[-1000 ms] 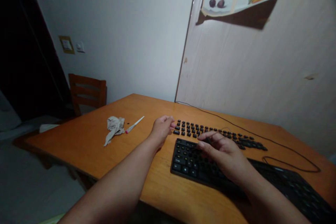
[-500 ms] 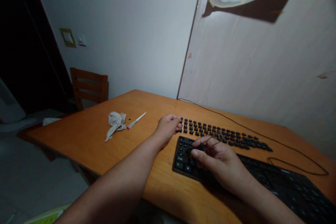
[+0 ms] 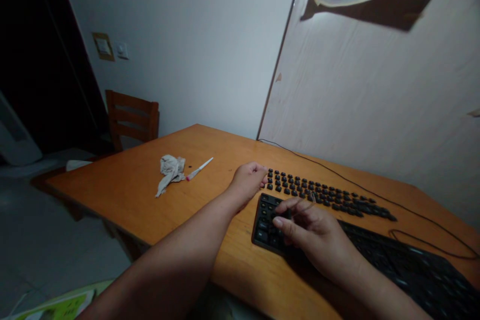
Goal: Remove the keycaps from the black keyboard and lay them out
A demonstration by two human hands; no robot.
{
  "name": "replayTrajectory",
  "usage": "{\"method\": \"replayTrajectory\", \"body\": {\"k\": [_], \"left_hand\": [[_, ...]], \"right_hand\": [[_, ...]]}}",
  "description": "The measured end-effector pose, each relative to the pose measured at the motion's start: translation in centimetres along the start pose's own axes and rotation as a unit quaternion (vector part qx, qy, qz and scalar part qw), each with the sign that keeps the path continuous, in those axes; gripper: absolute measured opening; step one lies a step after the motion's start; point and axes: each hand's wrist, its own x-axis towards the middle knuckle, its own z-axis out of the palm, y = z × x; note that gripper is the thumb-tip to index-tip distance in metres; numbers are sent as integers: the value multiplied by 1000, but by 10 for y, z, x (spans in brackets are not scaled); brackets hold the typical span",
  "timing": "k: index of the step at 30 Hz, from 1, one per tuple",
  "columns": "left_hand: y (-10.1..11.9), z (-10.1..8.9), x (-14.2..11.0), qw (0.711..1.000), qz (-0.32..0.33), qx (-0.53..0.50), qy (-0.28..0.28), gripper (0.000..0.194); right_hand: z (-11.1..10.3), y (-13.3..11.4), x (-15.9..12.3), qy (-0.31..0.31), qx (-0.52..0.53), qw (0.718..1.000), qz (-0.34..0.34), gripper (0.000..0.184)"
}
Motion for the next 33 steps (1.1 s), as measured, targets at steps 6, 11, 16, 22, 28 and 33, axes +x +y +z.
{"method": "replayTrajectory", "body": {"k": [6, 11, 16, 22, 28, 33], "left_hand": [[1, 2, -2, 1000, 4, 10, -3, 19], [-1, 3, -3, 999, 24, 39, -17, 20], [-5, 2, -5, 989, 73, 127, -37, 25], [-7, 2, -14, 947, 152, 279, -46, 26], [-5, 3, -20, 895, 194, 395, -74, 23], [-9, 4, -21, 864, 194, 457, -88, 23]], "right_hand": [[3, 7, 0, -13, -24, 1000, 1, 23], [5, 7, -1, -3, -51, 999, -10, 23], [1, 8, -3, -6, -132, 991, -35, 21], [-1, 8, -1, -11, -131, 991, -28, 22], [1, 12, 1, 21, -141, 987, -70, 17], [4, 16, 0, 49, -135, 985, -95, 14]]}}
